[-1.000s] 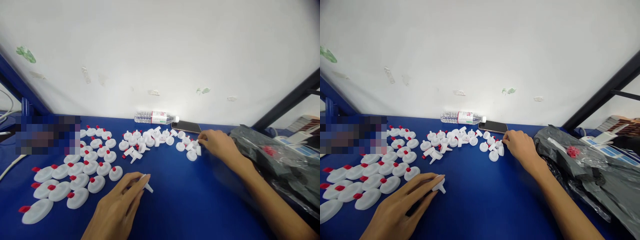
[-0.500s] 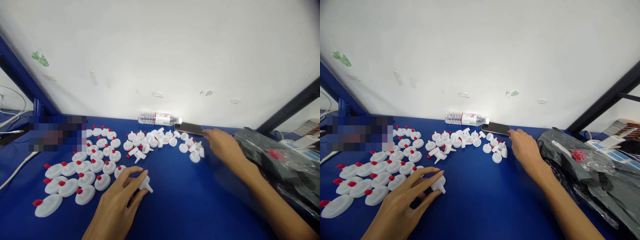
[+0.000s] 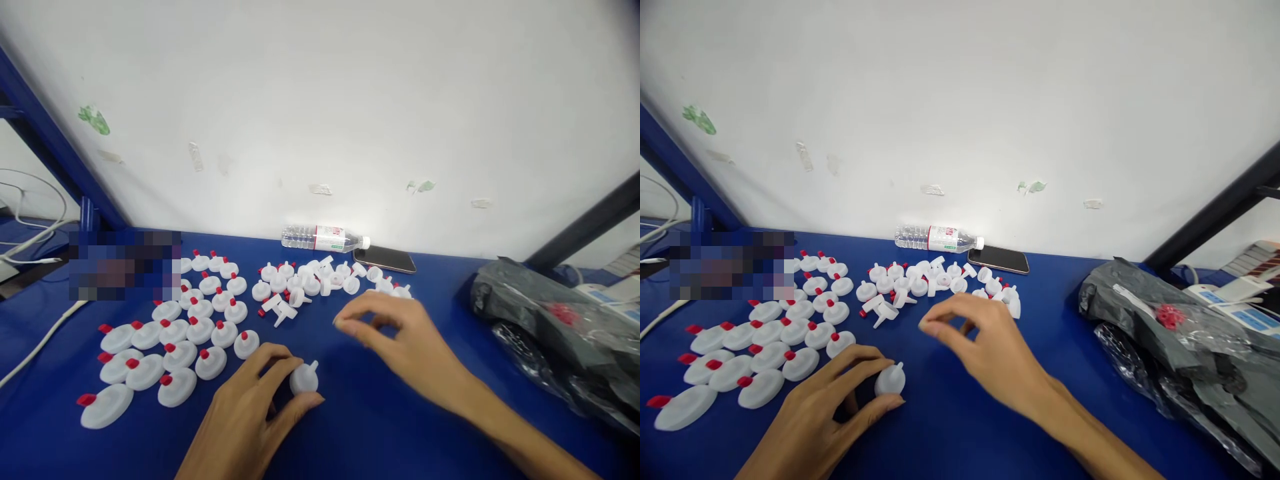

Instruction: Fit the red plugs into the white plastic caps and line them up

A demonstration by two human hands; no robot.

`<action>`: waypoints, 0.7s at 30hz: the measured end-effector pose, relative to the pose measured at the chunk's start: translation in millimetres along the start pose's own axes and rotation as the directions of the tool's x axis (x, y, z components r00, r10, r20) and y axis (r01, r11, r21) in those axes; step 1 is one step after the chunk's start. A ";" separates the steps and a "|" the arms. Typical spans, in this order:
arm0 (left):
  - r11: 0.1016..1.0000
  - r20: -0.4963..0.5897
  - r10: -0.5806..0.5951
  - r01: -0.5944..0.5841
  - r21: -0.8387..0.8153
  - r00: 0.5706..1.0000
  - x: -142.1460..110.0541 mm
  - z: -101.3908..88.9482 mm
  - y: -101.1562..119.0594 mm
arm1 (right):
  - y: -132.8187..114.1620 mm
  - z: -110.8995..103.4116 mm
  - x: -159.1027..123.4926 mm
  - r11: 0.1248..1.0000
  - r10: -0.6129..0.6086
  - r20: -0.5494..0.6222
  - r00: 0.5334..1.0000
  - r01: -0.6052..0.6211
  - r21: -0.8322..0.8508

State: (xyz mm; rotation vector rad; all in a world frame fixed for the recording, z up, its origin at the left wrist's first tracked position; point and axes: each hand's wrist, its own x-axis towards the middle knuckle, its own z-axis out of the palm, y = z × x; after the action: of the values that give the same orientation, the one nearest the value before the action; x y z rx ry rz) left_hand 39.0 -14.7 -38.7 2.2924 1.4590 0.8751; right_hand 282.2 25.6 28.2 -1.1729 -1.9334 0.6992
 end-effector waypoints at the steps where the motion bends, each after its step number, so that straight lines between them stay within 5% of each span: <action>1: 1.000 -0.003 0.007 -0.007 -0.002 1.000 0.0 -0.3 0.7 | -3.6 5.2 -3.2 0.998 0.026 0.048 0.998 -0.029 0.048; 14: 0.993 0.002 0.022 -0.022 -0.114 1.000 -1.3 -3.2 9.8 | -6.5 33.3 -17.7 0.952 0.127 0.161 0.979 -0.166 0.258; 21: 0.992 -0.004 0.006 -0.007 -0.125 1.000 -2.7 -4.1 13.3 | -7.8 32.5 -18.6 0.965 0.094 0.165 0.982 -0.130 0.227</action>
State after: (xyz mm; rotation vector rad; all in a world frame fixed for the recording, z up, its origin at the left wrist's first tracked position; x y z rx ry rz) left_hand 45.2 -23.4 -29.4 2.2067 1.3589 0.9451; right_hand 257.1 3.4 9.8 -1.1123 -1.8555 1.0774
